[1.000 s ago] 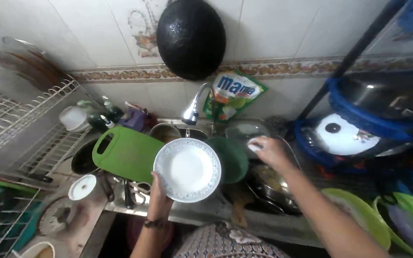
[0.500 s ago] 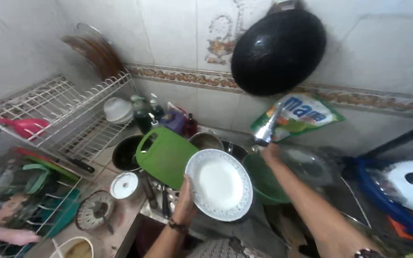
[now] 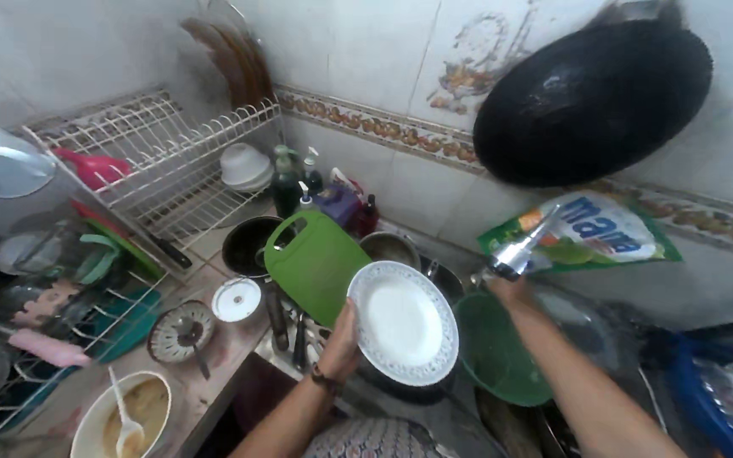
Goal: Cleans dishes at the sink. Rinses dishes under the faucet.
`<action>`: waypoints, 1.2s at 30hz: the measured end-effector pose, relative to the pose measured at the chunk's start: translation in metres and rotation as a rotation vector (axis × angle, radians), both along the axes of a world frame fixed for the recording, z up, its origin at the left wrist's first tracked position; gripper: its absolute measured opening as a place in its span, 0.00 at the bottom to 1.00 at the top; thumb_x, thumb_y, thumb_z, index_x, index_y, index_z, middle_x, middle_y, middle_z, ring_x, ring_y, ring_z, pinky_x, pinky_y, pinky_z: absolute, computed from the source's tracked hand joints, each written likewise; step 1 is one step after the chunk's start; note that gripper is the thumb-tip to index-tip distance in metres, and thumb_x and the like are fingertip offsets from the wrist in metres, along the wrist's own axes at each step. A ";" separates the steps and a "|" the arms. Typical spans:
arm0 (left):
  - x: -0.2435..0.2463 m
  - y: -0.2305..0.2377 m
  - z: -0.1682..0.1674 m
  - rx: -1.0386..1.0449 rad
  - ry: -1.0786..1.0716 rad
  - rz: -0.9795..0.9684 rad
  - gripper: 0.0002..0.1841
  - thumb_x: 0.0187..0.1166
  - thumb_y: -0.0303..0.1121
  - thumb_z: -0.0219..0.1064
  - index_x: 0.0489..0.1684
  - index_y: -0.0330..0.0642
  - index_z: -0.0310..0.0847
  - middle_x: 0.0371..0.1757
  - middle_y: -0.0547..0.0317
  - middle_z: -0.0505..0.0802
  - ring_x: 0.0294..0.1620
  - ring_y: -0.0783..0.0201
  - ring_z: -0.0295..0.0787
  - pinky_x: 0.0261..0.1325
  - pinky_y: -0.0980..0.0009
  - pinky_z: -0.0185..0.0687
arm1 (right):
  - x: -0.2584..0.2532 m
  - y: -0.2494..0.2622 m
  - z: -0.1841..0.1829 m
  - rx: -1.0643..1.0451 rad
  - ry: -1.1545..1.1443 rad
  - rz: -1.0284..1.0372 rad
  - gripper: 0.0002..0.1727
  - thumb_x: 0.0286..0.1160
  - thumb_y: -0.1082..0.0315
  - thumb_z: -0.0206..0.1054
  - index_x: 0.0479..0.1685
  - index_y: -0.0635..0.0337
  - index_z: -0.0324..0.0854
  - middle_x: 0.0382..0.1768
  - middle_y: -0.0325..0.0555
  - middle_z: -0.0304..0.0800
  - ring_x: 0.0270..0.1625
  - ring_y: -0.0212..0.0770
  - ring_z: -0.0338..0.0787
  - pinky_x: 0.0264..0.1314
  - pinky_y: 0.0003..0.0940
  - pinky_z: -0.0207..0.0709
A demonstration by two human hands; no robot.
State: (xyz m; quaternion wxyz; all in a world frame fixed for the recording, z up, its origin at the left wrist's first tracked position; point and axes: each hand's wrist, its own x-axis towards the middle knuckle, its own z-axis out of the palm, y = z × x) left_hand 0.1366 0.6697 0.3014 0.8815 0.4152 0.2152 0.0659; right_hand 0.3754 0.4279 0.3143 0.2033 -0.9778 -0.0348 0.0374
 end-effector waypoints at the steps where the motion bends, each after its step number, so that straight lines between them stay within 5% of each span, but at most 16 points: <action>1: 0.000 -0.002 -0.001 0.003 -0.006 0.004 0.30 0.96 0.47 0.29 0.86 0.36 0.57 0.67 0.44 0.87 0.63 0.58 0.89 0.64 0.59 0.89 | 0.005 0.002 -0.005 -0.018 -0.008 0.028 0.25 0.80 0.68 0.67 0.72 0.77 0.76 0.71 0.75 0.79 0.77 0.66 0.80 0.83 0.56 0.67; 3: 0.000 -0.006 -0.001 0.001 -0.011 0.021 0.30 0.96 0.47 0.29 0.85 0.37 0.57 0.66 0.45 0.87 0.62 0.58 0.90 0.62 0.59 0.90 | 0.006 0.010 -0.003 -0.084 0.078 0.024 0.28 0.80 0.67 0.67 0.77 0.74 0.73 0.74 0.71 0.79 0.79 0.63 0.78 0.85 0.52 0.65; 6: -0.001 -0.011 0.003 0.032 0.028 0.047 0.31 0.96 0.49 0.28 0.84 0.37 0.59 0.65 0.45 0.88 0.61 0.58 0.90 0.60 0.59 0.90 | -0.002 0.012 0.004 0.089 0.098 -0.006 0.36 0.73 0.66 0.77 0.78 0.76 0.69 0.73 0.74 0.78 0.78 0.66 0.78 0.83 0.57 0.67; 10: -0.002 -0.017 0.008 0.073 0.055 0.060 0.31 0.96 0.49 0.28 0.85 0.37 0.59 0.68 0.44 0.86 0.63 0.58 0.89 0.62 0.58 0.89 | 0.008 0.006 -0.015 0.122 0.104 0.036 0.32 0.77 0.65 0.74 0.74 0.78 0.71 0.70 0.76 0.79 0.75 0.69 0.80 0.80 0.62 0.68; 15: -0.001 -0.024 0.006 0.062 0.033 0.049 0.31 0.96 0.49 0.28 0.87 0.37 0.56 0.68 0.42 0.85 0.63 0.56 0.89 0.64 0.57 0.88 | -0.003 -0.019 0.023 -0.102 0.246 0.238 0.22 0.83 0.66 0.67 0.67 0.77 0.79 0.66 0.78 0.82 0.73 0.74 0.80 0.78 0.68 0.67; 18: 0.000 -0.029 0.006 0.074 0.015 0.026 0.31 0.96 0.49 0.28 0.87 0.36 0.55 0.68 0.41 0.86 0.62 0.55 0.89 0.63 0.56 0.89 | -0.010 -0.052 0.024 -0.184 0.309 0.357 0.23 0.76 0.70 0.73 0.68 0.73 0.80 0.66 0.77 0.82 0.73 0.74 0.79 0.77 0.71 0.66; 23: 0.005 -0.040 0.009 0.039 0.002 0.027 0.31 0.96 0.49 0.29 0.87 0.37 0.55 0.66 0.41 0.86 0.61 0.55 0.89 0.62 0.56 0.88 | -0.034 -0.085 0.010 -0.166 0.270 0.298 0.24 0.68 0.83 0.72 0.68 0.72 0.82 0.69 0.78 0.80 0.76 0.77 0.75 0.78 0.72 0.64; 27: 0.011 -0.045 0.009 0.063 0.004 0.030 0.31 0.96 0.48 0.28 0.89 0.37 0.52 0.70 0.41 0.84 0.64 0.55 0.88 0.64 0.56 0.87 | -0.047 -0.109 0.019 -0.220 0.264 0.240 0.24 0.70 0.80 0.72 0.68 0.71 0.82 0.66 0.78 0.82 0.72 0.78 0.79 0.74 0.75 0.67; 31: 0.017 -0.052 0.008 0.104 0.002 0.034 0.29 0.96 0.47 0.29 0.84 0.38 0.59 0.63 0.44 0.87 0.59 0.57 0.89 0.61 0.58 0.88 | -0.061 -0.125 0.036 -0.235 0.309 0.131 0.22 0.71 0.78 0.73 0.66 0.74 0.81 0.65 0.80 0.81 0.72 0.78 0.78 0.74 0.74 0.66; 36: 0.021 -0.056 0.003 0.136 -0.047 0.026 0.29 0.95 0.51 0.31 0.85 0.43 0.59 0.67 0.46 0.86 0.64 0.57 0.87 0.64 0.56 0.86 | -0.076 -0.139 0.028 -0.050 0.349 -0.103 0.21 0.73 0.77 0.72 0.66 0.71 0.80 0.61 0.75 0.84 0.62 0.72 0.86 0.64 0.69 0.76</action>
